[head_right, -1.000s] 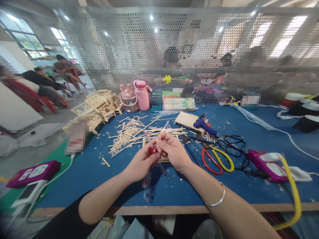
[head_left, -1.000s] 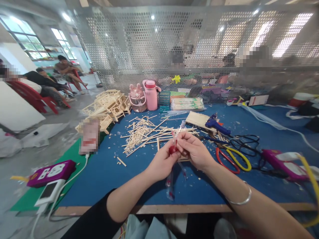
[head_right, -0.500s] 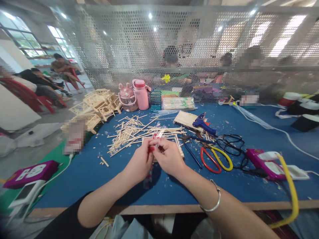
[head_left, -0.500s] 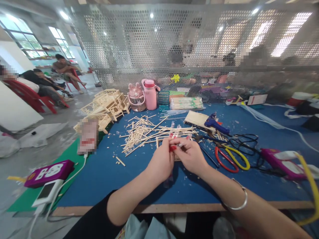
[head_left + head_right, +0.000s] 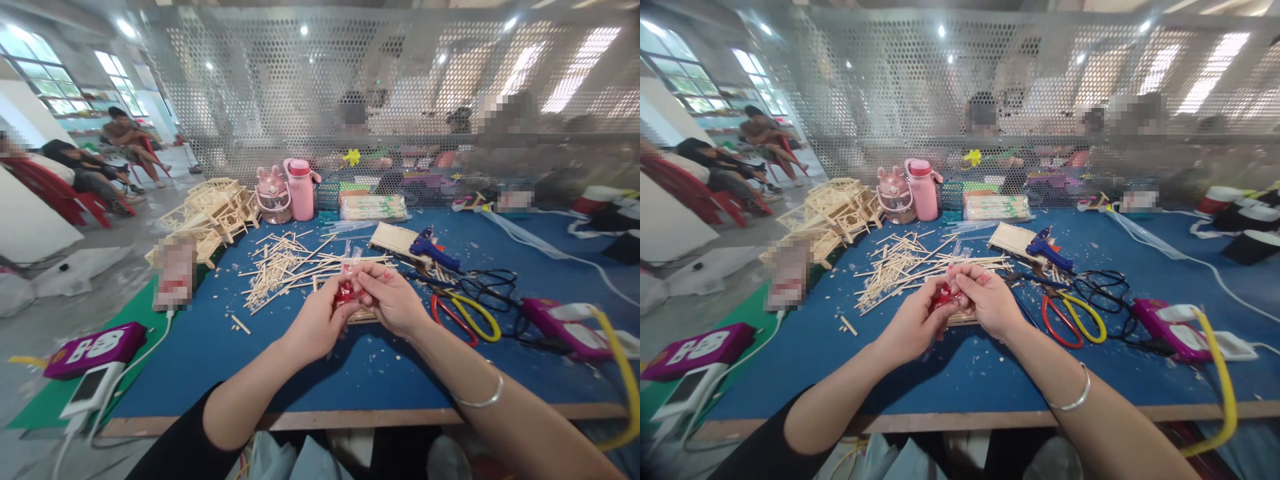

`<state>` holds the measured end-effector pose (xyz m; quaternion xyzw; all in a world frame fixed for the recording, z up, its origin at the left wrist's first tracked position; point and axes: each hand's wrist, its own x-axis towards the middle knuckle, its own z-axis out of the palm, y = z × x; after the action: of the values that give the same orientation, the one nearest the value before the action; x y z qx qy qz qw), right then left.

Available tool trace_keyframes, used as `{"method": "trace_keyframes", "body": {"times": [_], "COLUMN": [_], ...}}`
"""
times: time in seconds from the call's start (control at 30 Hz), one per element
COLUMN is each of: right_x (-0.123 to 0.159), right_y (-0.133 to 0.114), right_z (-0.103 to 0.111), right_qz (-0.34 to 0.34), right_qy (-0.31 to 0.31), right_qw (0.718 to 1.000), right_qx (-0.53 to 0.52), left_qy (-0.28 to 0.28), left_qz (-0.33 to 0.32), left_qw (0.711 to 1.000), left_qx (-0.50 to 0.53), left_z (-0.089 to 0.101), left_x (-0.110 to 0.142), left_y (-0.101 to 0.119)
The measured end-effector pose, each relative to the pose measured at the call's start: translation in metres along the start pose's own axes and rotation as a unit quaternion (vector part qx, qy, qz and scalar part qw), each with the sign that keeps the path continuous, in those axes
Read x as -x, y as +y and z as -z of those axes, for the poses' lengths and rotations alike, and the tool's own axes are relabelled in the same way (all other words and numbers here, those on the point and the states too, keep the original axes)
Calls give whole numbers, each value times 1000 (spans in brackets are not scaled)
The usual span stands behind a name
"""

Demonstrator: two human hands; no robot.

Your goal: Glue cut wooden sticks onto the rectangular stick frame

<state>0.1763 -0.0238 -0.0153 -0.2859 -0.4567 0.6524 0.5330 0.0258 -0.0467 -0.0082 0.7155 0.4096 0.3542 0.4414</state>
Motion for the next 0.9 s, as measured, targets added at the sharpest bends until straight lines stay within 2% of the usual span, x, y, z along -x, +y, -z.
{"method": "trace_keyframes", "body": {"times": [0.13, 0.27, 0.4, 0.5, 0.67, 0.77, 0.9], "right_x": [0, 0, -2, -4, -5, -4, -3], "right_y": [-1, -2, -4, -3, -1, -3, -7], "right_z": [0, 3, 7, 9, 9, 12, 17], "right_qz": [15, 17, 24, 17, 16, 22, 61], "right_qy": [15, -23, -45, -43, -22, -60, -130], "right_qw": [999, 999, 999, 999, 999, 998, 988], "right_qx": [-26, -30, -2, -2, -18, -22, 63], "left_qy": [-4, 15, 79, 99, 61, 31, 44], "left_qz": [28, 15, -21, -48, -51, -18, 34], "left_qw": [997, 997, 996, 994, 996, 999, 995], "left_qx": [67, 75, 37, -19, -49, -3, 81], "left_z": [-2, -3, 0, 3, 6, 6, 5], "left_x": [-1, -3, -3, -3, -3, -4, -6], "left_y": [-4, -7, -8, -9, -9, -4, 0]}}
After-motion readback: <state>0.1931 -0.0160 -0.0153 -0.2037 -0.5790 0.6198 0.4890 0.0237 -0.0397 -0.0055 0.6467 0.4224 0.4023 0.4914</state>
